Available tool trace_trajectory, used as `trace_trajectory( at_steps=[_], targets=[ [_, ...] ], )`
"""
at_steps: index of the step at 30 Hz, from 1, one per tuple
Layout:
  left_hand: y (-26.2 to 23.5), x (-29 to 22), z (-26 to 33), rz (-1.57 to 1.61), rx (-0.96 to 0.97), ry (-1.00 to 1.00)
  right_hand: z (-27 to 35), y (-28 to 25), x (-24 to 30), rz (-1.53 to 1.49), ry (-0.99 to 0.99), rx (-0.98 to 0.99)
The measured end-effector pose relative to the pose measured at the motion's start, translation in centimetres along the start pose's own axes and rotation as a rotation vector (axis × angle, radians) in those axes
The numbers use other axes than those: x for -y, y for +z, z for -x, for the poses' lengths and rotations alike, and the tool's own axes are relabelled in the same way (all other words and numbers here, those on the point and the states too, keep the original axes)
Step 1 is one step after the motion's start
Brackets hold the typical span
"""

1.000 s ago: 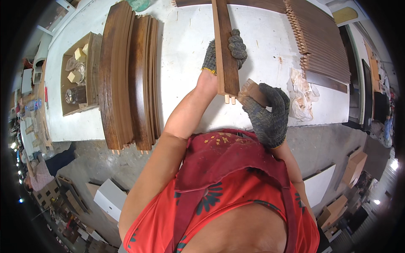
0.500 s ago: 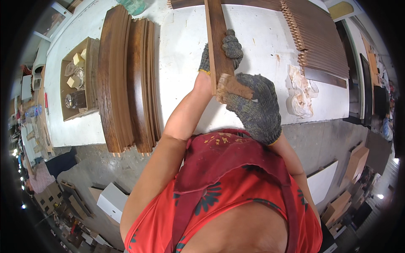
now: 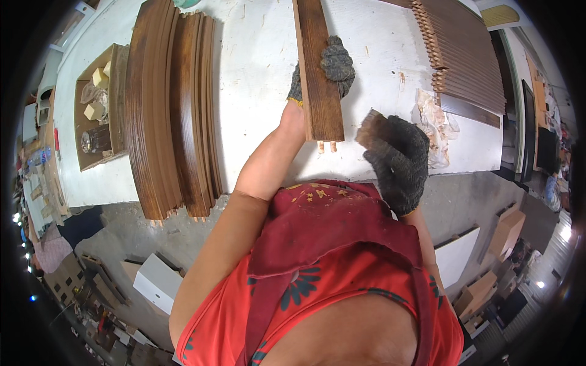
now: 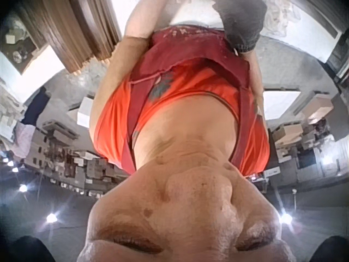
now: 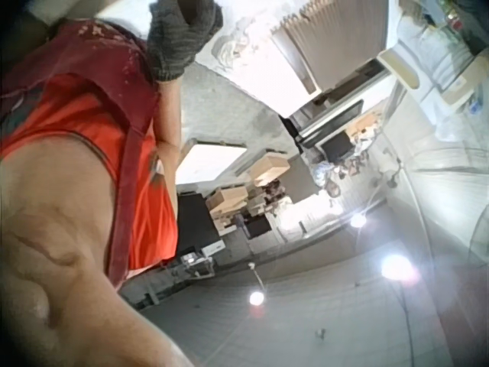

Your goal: The person wipes wooden planks and smaller wooden blocks with a cloth, handling them one at a time and placing them in stacks on a table.

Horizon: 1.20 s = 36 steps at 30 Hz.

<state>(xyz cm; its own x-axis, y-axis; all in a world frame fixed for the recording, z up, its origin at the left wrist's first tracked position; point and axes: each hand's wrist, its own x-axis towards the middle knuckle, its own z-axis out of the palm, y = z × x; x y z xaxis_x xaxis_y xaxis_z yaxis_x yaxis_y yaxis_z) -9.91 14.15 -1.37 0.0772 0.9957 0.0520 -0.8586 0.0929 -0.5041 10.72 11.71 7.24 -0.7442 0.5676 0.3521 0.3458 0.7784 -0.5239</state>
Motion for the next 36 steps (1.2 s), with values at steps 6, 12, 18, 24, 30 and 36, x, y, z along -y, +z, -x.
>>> trace_trajectory(
  at_steps=[6, 12, 18, 24, 30, 36],
  targets=[
    [0.0, 0.5, 0.5, -0.071, -0.038, 0.074, -0.2, 2.0, -0.3, 0.092, -0.147, 0.039],
    [1.0, 1.4, -0.1, -0.153, -0.139, 0.211, 3.3, 1.4, -4.9, 0.308, -0.104, 0.012],
    [-0.4, -0.1, 0.8, -0.229, -0.102, 0.161, 7.1, 1.2, -8.1, 0.031, 0.271, -0.176],
    [0.7, -2.4, 3.6, -0.624, -0.012, 0.238, 8.9, 1.4, -9.3, -0.133, 0.201, -0.156],
    [6.3, -2.0, 9.0, -1.764, -0.786, 0.523, 9.0, 1.1, -10.9, -0.201, 0.234, -0.122],
    [6.8, -6.1, 18.0, -2.432, -0.949, 0.885, 7.0, 1.5, -12.7, -0.218, 0.223, -0.060]
  ],
)
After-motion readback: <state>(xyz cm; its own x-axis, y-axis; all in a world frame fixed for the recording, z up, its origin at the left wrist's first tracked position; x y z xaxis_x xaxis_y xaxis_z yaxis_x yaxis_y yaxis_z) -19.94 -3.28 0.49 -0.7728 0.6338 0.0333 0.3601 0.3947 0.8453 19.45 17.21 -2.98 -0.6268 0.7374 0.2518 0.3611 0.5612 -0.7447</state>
